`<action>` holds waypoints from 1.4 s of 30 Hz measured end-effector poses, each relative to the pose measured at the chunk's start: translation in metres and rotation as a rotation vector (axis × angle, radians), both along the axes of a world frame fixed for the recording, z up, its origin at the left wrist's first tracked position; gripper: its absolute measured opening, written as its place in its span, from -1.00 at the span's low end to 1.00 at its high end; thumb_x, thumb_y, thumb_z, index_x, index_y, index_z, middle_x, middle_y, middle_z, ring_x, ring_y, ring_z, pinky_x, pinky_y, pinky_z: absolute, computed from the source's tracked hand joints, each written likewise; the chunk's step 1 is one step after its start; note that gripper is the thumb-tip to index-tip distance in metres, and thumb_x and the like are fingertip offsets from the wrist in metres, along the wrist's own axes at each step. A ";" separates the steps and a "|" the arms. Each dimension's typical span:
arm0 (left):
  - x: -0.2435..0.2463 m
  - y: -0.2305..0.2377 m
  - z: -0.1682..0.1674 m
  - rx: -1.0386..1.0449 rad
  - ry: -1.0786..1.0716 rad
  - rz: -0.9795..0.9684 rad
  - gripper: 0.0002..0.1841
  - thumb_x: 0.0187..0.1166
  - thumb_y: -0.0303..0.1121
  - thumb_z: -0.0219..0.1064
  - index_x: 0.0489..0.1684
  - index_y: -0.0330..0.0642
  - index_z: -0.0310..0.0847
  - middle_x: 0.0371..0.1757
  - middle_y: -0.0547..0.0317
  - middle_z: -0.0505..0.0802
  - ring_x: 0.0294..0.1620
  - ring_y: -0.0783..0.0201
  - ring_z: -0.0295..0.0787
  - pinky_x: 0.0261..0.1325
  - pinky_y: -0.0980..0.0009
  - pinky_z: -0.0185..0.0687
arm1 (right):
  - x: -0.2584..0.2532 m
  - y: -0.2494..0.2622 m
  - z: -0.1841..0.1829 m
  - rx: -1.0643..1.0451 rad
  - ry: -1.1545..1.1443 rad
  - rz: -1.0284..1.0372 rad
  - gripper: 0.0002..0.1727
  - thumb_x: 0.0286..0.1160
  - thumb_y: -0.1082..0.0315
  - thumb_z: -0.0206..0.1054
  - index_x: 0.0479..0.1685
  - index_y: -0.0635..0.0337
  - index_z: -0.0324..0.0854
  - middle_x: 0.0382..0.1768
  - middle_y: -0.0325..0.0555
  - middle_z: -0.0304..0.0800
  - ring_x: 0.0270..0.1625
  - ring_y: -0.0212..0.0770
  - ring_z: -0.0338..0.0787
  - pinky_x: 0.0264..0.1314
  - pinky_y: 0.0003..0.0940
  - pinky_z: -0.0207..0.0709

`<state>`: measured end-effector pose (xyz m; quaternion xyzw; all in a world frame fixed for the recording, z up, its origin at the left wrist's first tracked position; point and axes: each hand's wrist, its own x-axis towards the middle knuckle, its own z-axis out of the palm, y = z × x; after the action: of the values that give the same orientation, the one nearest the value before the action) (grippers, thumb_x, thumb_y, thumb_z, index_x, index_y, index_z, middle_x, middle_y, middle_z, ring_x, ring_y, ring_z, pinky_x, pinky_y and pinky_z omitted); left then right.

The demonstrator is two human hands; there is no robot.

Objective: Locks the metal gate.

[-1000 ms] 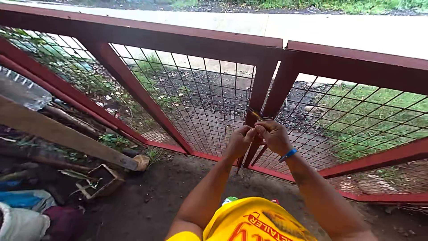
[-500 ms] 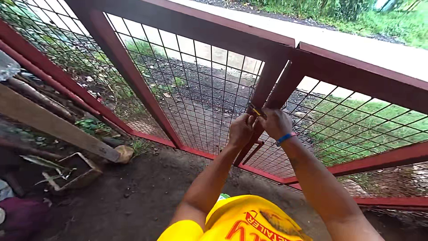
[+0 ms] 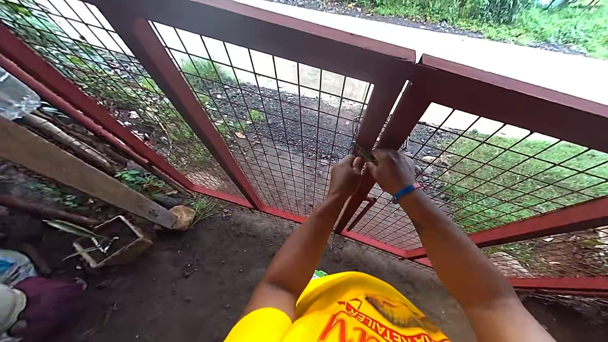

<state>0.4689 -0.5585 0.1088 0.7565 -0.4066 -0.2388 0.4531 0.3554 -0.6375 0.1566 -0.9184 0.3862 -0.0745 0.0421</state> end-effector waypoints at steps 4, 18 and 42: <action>0.004 -0.010 0.006 0.007 -0.029 -0.033 -0.60 0.87 -0.12 0.03 -0.10 -0.19 0.73 -0.18 -0.05 0.85 -0.05 0.01 0.82 0.09 -0.12 0.69 | 0.001 -0.003 0.004 -0.029 0.003 0.013 -0.73 0.63 0.15 0.29 0.07 0.09 0.76 0.00 0.06 0.87 0.09 0.16 0.86 -0.01 0.29 0.67; 0.011 -0.001 -0.039 -0.363 -0.761 0.001 -0.78 0.64 -0.20 0.34 -0.20 -0.13 0.83 -0.22 0.08 0.89 -0.07 0.07 0.86 0.08 0.04 0.77 | -0.007 0.005 -0.009 0.024 -0.033 -0.025 -0.71 0.55 0.14 0.40 0.12 0.07 0.73 -0.10 0.10 0.88 -0.04 0.22 0.88 -0.16 0.32 0.68; 0.031 -0.026 -0.016 -0.340 0.800 0.181 -0.69 0.82 -0.11 0.17 -0.12 -0.18 0.63 -0.48 0.21 0.73 -0.50 0.32 0.70 -0.32 0.35 0.73 | -0.011 -0.007 0.013 0.068 -0.109 0.105 -0.66 0.72 0.03 0.27 0.30 -0.14 0.76 0.12 -0.01 0.86 0.14 0.12 0.85 0.07 0.28 0.69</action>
<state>0.4997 -0.5840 0.0924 0.5517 -0.1648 -0.4019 0.7120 0.3447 -0.6442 0.1699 -0.9300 0.3370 -0.1089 0.0980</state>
